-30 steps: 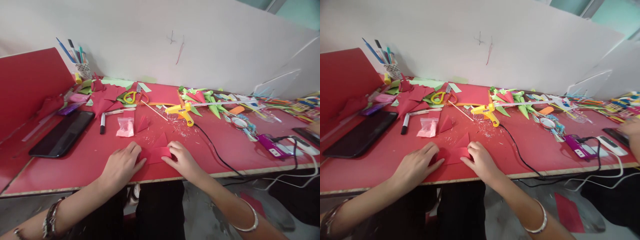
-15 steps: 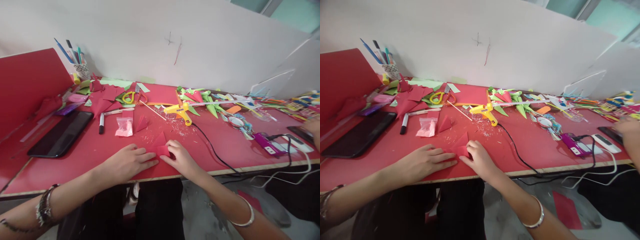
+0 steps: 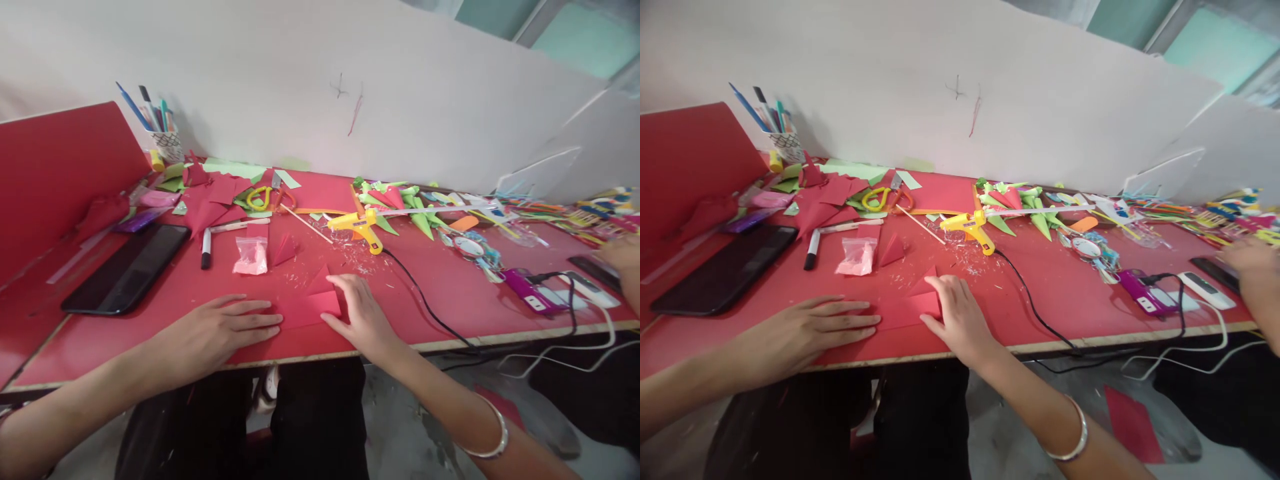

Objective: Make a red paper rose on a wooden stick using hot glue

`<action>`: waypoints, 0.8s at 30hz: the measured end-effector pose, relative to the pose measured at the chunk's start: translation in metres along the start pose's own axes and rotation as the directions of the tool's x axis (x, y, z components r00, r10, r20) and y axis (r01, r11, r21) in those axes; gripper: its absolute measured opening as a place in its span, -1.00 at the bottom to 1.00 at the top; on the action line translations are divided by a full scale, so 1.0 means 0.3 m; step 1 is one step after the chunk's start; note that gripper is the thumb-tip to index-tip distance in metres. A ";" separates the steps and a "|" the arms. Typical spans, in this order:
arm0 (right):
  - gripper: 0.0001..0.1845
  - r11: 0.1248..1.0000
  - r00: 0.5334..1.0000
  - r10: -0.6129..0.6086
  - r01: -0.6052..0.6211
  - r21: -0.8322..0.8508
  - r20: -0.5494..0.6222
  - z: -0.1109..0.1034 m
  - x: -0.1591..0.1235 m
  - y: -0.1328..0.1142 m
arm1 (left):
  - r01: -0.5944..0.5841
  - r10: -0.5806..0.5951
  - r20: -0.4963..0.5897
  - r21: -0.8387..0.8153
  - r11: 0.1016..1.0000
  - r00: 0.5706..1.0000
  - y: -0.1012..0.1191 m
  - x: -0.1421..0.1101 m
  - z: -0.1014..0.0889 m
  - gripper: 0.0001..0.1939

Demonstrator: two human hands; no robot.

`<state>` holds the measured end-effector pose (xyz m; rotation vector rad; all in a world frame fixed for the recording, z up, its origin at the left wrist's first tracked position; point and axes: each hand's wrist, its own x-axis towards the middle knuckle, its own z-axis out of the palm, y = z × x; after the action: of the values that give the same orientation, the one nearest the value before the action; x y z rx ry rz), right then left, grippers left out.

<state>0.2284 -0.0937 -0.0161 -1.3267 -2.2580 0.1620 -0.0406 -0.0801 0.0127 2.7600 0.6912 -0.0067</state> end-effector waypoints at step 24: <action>-0.54 0.957 0.936 -0.241 0.273 -0.098 0.257 -0.104 -0.072 0.048 | -0.011 0.012 0.007 -0.071 0.997 1.000 -0.016 -0.012 -0.011 -0.38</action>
<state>0.2632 -0.1092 -0.0021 -1.1083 -2.6682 0.0870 -0.0462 -0.0770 0.0148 2.6946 0.6608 0.0096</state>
